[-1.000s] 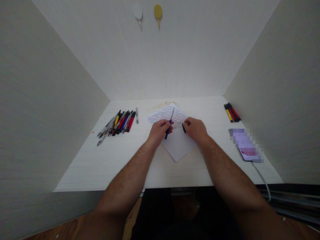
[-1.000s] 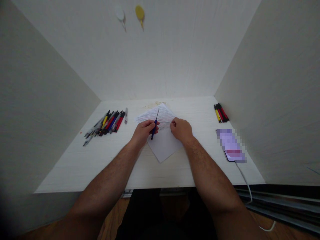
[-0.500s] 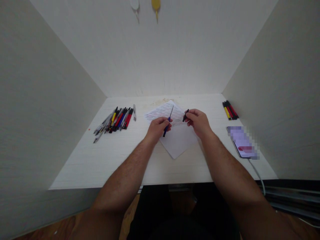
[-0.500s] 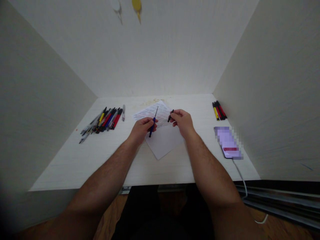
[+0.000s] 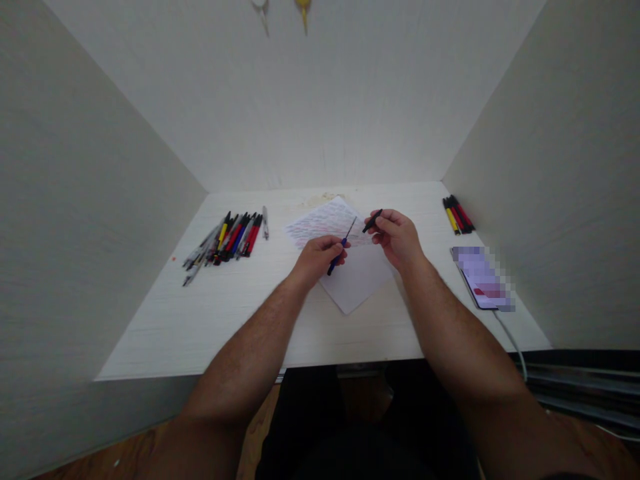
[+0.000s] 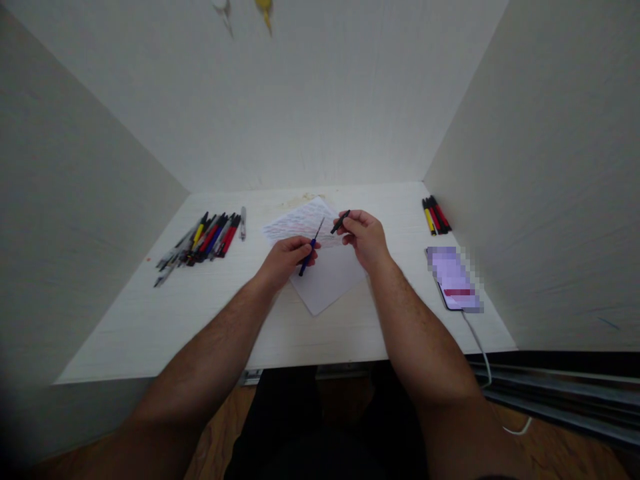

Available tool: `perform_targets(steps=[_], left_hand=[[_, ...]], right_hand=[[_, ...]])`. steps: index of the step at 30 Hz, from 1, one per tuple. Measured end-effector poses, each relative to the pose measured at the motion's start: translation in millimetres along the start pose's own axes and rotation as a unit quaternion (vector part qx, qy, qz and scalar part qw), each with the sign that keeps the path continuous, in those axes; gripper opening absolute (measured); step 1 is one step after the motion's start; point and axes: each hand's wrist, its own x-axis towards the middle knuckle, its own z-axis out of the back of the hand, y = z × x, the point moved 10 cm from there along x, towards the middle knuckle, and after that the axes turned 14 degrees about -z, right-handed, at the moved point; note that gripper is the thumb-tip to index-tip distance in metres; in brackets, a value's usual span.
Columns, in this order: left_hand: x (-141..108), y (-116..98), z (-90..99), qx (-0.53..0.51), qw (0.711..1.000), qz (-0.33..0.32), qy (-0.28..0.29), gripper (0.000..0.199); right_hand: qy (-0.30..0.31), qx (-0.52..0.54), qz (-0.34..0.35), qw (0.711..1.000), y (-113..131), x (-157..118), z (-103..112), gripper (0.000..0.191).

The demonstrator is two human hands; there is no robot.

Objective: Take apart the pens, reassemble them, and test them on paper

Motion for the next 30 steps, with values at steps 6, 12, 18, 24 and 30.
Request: perform_targets(steps=[6,12,18,24,30], left_hand=[[-0.3,1.5,-3.6,0.01,1.0,-0.006,0.026,0.023],[-0.1,0.1,-6.1,0.026,0.998,-0.026,0.048,0.023],[-1.9,-2.1,-9.7,0.036,0.997,-0.019,0.058,0.024],[-2.1,-1.3,-10.9,0.047,0.996,-0.023,0.07,0.024],[-2.1,0.2,-11.5,0.054,0.996,-0.019,0.071,0.024]], right_hand=[[0.019,0.014,0.011,1.0,2.1,-0.4,-1.8,0.025],[0.017,0.03,0.006,0.999,4.3,-1.3,0.4,0.025],[0.029,0.068,0.014,0.997,5.8,0.1,3.6,0.024],[0.03,0.094,0.018,0.995,6.8,1.3,5.4,0.025],[0.03,0.097,0.029,0.994,8.6,1.4,7.1,0.022]])
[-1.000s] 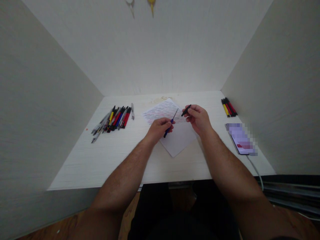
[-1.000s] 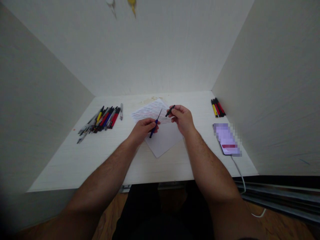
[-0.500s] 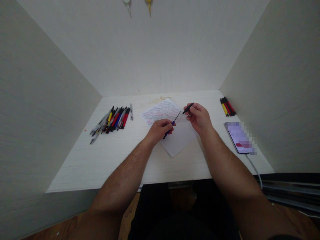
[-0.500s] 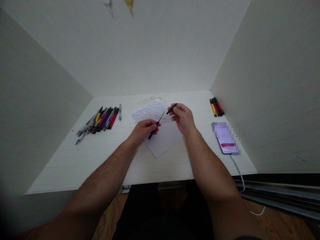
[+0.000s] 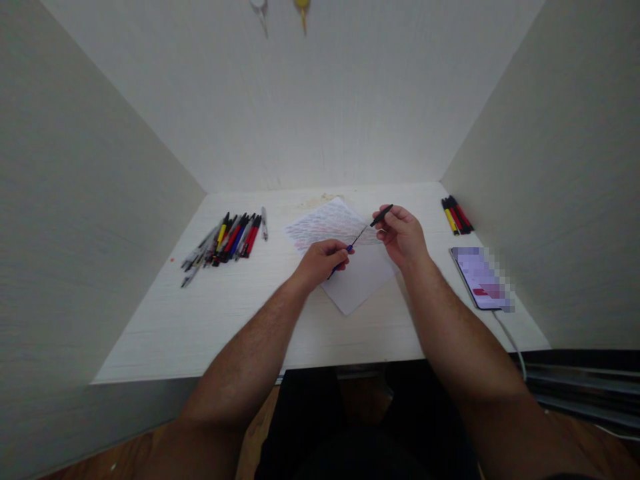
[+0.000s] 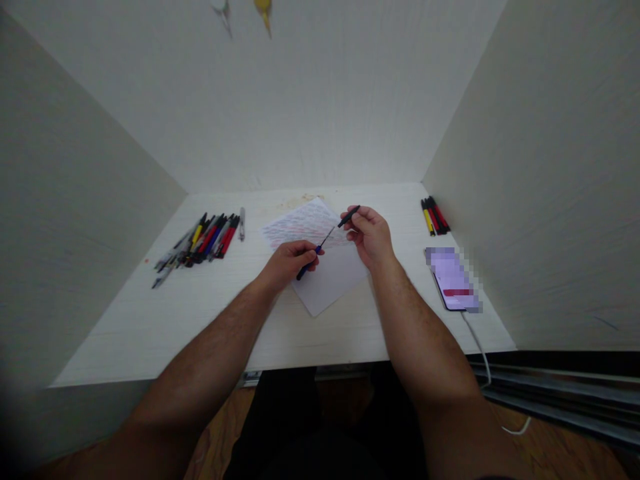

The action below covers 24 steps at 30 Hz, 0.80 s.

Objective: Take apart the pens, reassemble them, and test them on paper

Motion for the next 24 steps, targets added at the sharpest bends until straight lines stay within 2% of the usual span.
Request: perform_targets(steps=[24], left_hand=[[-0.4,0.3,-1.1,0.018,1.0,0.009,0.006,0.024]], right_hand=[[-0.009,-0.029,0.011,0.999,0.6,-1.1,-0.4,0.024]])
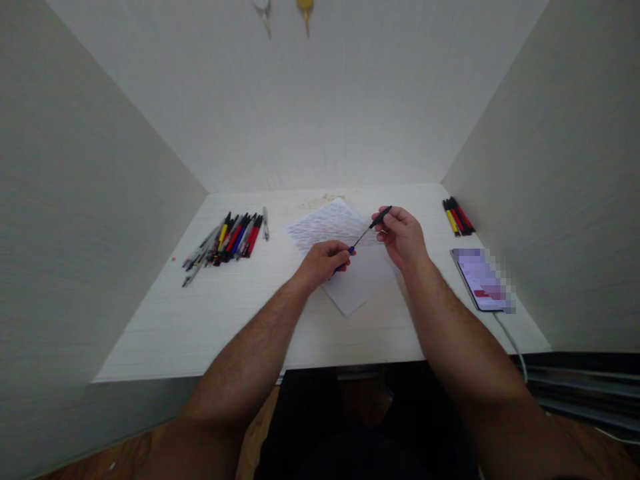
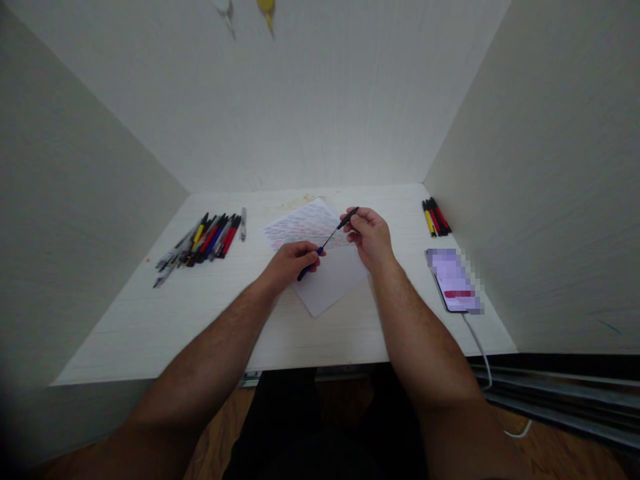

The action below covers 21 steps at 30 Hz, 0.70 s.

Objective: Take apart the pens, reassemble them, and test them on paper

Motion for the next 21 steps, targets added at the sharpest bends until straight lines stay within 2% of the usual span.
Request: perform_targets(steps=[12,21], left_hand=[[0.2,-0.3,0.5,0.004,1.0,-0.003,-0.002,0.024],[-0.9,-2.5,0.6,0.01,1.0,0.003,-0.005,0.025]], right_hand=[[-0.01,0.002,0.002,1.0,0.0,-1.3,0.6,0.028],[0.005,-0.053,-0.007,0.999,-8.8,-1.2,-7.8,0.024]])
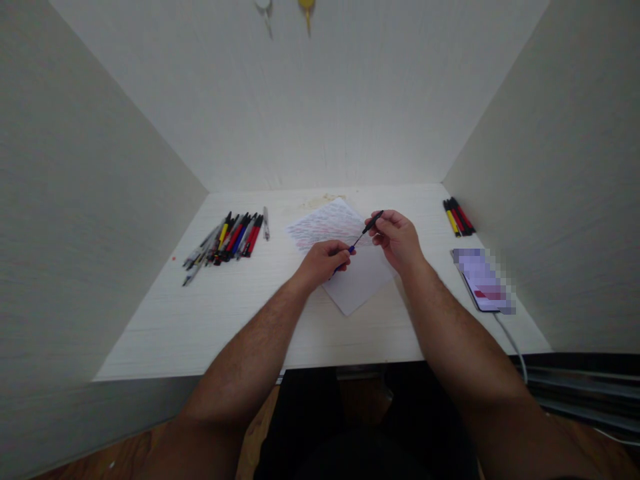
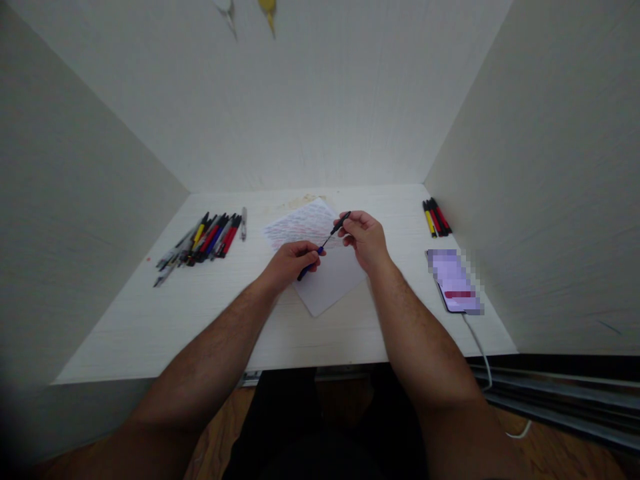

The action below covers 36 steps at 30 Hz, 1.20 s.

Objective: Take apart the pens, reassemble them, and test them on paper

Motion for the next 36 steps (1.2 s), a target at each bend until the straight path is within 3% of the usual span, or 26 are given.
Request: perform_targets(steps=[8,23,36], left_hand=[[2.4,-0.2,-0.6,-0.001,1.0,-0.014,0.009,0.027],[2.4,-0.9,0.6,0.0,1.0,-0.014,0.0,0.023],[2.2,-5.0,2.3,-0.016,0.999,-0.022,-0.017,0.016]], right_hand=[[0.06,-0.045,0.001,0.997,-9.2,-2.0,-19.0,0.017],[0.061,-0.082,0.002,0.995,-10.1,-2.7,-20.5,0.024],[0.083,-0.086,-0.003,0.993,-14.6,-3.3,-25.6,0.019]])
